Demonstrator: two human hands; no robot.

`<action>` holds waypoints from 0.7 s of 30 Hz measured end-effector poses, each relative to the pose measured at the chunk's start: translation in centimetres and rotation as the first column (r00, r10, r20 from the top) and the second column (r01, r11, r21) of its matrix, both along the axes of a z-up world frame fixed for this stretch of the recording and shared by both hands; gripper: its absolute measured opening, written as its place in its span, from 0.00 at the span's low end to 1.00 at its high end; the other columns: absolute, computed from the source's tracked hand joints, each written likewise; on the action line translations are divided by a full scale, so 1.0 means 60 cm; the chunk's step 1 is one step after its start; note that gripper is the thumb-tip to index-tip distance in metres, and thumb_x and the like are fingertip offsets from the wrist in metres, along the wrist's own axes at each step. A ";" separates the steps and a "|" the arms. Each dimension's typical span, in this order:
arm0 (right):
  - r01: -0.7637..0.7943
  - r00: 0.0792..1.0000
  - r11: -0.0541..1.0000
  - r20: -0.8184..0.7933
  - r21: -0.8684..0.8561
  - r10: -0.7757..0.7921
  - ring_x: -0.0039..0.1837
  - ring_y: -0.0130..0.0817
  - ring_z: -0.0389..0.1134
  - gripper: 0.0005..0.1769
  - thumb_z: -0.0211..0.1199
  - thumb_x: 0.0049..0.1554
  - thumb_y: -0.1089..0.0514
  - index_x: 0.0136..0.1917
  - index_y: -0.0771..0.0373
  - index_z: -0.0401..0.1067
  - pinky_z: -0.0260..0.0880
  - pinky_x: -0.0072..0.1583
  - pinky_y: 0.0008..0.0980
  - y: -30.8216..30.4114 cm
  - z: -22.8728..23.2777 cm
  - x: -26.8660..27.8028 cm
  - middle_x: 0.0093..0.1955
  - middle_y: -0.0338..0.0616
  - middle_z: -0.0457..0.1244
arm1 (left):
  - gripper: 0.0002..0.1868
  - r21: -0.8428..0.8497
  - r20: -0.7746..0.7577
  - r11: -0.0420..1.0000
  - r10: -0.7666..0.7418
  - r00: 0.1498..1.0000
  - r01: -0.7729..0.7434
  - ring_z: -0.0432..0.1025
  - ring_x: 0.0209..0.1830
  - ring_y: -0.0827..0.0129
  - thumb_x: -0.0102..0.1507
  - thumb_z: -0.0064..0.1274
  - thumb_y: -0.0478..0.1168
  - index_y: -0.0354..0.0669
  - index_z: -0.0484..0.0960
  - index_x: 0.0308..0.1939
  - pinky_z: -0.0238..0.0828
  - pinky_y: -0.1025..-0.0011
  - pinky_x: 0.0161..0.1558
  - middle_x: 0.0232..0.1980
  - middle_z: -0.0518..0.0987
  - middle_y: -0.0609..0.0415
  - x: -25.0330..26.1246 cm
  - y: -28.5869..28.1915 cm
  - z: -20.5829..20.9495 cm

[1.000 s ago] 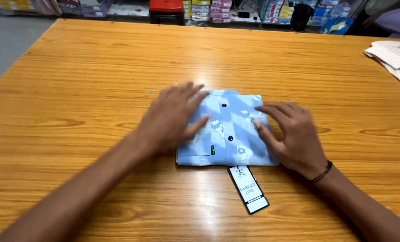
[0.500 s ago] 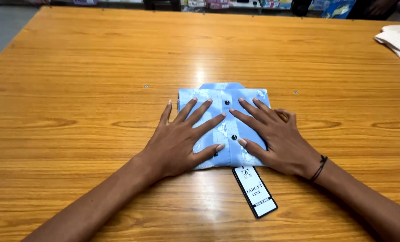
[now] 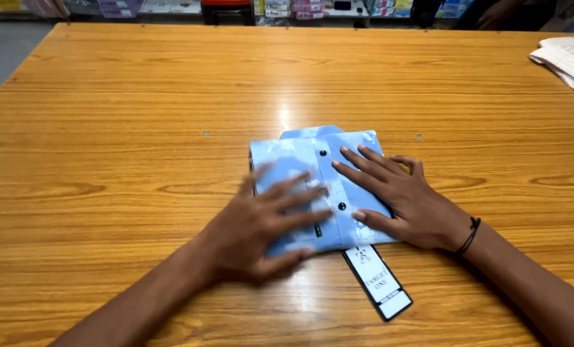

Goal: Fold a light blue patterned shirt and place it into a plastic bag.

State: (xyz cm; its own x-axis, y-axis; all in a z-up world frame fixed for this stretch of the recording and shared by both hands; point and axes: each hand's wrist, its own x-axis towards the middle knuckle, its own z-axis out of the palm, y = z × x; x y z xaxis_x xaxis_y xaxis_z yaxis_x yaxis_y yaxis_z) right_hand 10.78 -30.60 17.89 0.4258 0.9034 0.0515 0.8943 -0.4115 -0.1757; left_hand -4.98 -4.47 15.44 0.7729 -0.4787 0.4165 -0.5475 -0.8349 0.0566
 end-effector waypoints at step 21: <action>-0.078 0.997 0.996 -0.007 -0.034 0.078 0.87 0.38 0.34 0.45 0.38 0.57 0.23 0.84 0.36 0.44 0.31 0.78 0.60 -0.005 -0.002 -0.001 0.89 0.31 0.36 | 0.29 -0.078 -0.141 0.983 -0.175 0.974 0.166 0.53 0.83 0.54 0.71 0.41 0.58 0.64 0.67 0.77 0.39 0.43 0.78 0.83 0.59 0.51 -0.017 -0.008 0.019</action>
State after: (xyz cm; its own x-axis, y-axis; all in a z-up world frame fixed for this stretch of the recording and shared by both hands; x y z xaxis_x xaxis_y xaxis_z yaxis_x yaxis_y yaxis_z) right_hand 10.70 -30.88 17.76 0.3538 0.9351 0.0180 0.9230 -0.3460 -0.1682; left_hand -5.99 -4.96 16.59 0.7370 -0.5843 0.3397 -0.6633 -0.7217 0.1978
